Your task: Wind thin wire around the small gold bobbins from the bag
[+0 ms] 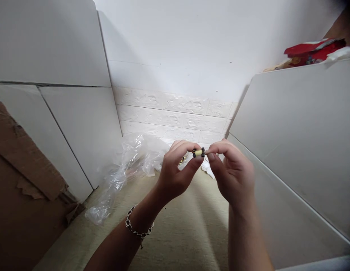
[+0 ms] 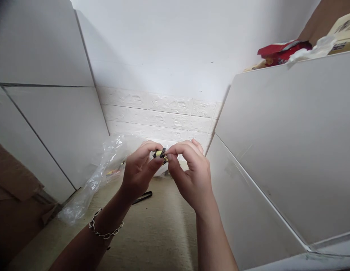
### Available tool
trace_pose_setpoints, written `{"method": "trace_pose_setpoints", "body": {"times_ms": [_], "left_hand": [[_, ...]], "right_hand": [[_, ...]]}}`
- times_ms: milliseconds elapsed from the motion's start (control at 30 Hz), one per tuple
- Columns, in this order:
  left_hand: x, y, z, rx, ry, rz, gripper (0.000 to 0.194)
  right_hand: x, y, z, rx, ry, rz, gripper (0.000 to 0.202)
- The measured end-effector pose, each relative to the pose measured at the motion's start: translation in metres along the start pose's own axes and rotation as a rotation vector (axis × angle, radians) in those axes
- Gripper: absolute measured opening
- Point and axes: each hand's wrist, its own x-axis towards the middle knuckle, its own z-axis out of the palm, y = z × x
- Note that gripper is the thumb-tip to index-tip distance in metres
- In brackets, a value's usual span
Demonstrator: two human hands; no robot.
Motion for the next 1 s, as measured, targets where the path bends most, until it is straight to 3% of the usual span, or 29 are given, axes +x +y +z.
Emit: {"method": "trace_pose_setpoints", "body": {"times_ms": [300,567,800,1000], "left_hand": [[0.003,-0.003,0.005,-0.553,-0.136,-0.407,0.014],[0.006,-0.007,0.004,-0.832,-0.221,-0.686,0.015],[0.007,-0.009,0.004,-1.033,-0.284,-0.836,0.017],[0.006,-0.008,0.004,-1.228,-0.282,-0.944,0.016]], "right_hand": [[0.000,-0.007,-0.007,-0.310,0.005,-0.044,0.010],[0.001,-0.007,-0.008,-0.433,0.005,-0.045,0.012],[0.002,0.003,-0.011,-0.411,-0.031,-0.049,0.011],[0.002,0.002,-0.009,-0.427,0.037,-0.098,0.011]]}}
